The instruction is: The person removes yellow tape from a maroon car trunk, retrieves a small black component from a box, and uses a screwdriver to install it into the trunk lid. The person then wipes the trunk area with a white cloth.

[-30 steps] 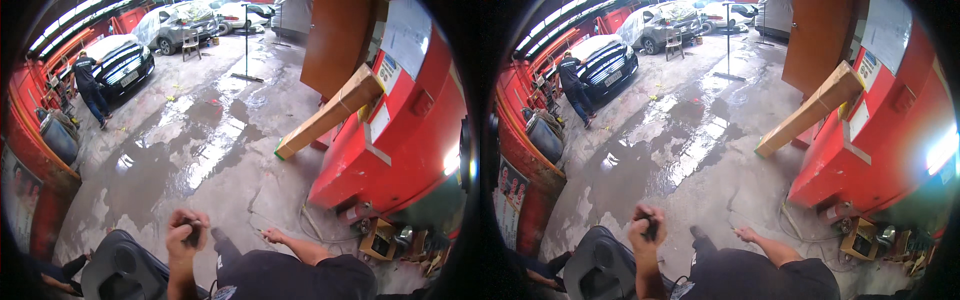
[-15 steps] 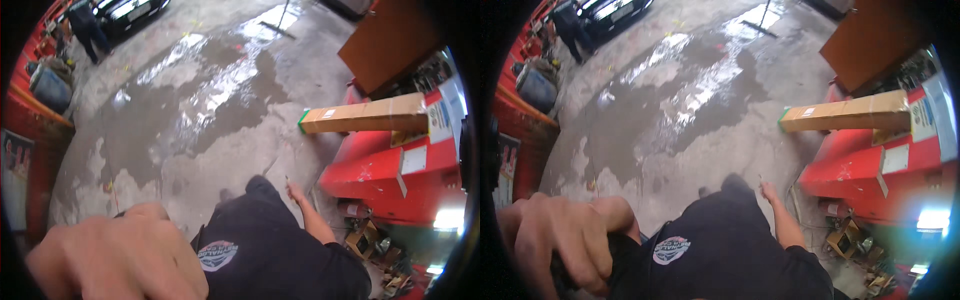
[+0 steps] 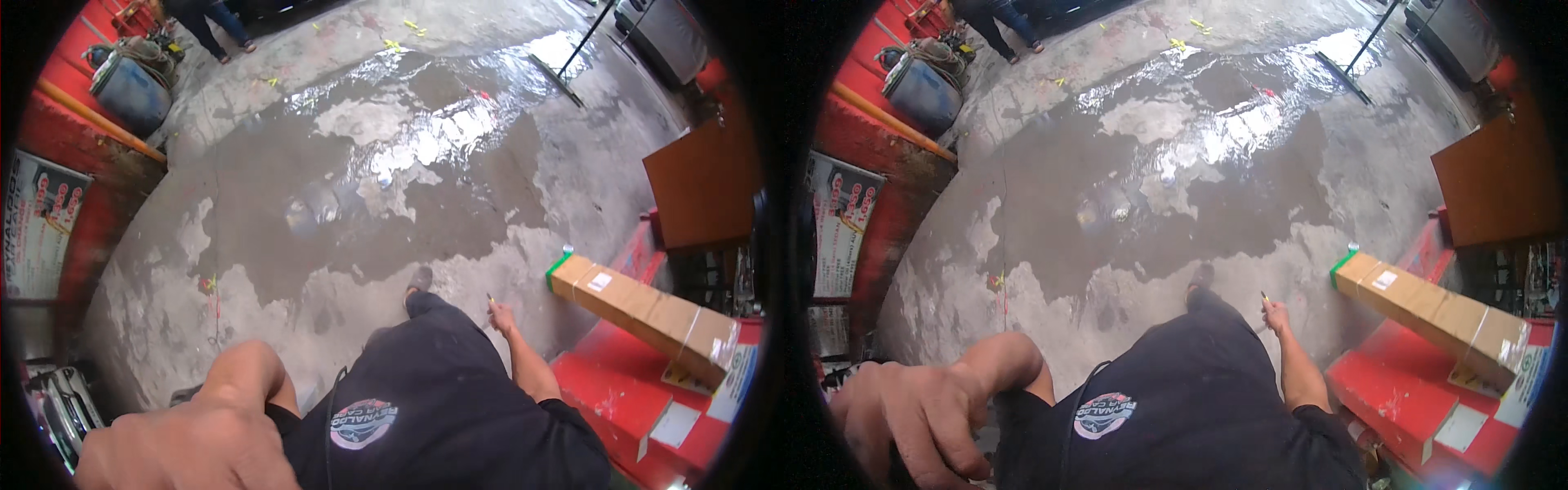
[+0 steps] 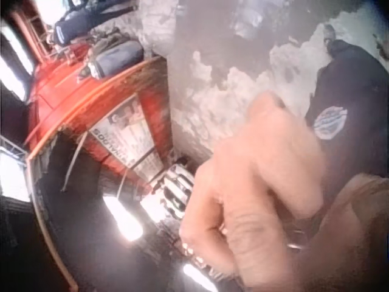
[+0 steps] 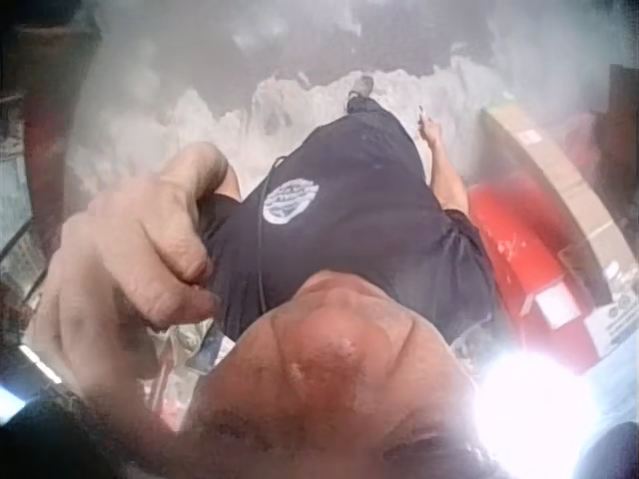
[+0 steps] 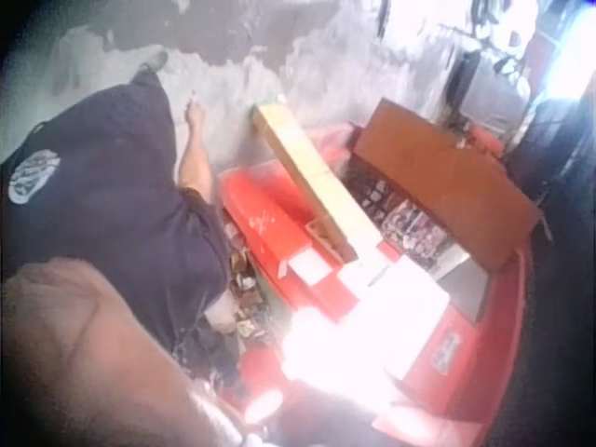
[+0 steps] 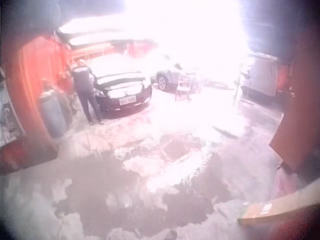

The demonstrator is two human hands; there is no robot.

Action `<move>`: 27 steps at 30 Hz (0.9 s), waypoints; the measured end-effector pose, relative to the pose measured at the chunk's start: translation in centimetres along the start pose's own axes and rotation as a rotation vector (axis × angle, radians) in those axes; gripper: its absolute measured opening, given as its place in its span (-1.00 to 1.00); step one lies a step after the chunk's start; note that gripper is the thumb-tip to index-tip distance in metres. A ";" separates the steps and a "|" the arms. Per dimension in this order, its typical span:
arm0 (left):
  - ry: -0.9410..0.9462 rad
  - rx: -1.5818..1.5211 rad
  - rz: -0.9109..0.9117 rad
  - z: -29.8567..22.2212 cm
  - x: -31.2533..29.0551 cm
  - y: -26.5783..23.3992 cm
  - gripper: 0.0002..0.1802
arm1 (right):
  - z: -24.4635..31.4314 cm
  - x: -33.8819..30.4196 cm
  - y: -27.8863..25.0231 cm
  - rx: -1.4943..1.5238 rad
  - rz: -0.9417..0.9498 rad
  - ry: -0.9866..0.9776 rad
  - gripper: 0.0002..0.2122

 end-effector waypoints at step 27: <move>-0.684 -0.858 0.597 56.0 70.3 -5.7 -0.84 | 57.0 41.8 -3.1 -0.013 -0.100 -0.003 -0.60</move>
Point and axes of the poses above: each hand's wrist, its own x-axis towards the middle knuckle, its own y-axis out of the palm, z = x × y, the point moved 6 cm from there along x, towards the middle knuckle, and after that the axes turned 11 degrees about z, right-handed, at the moved point
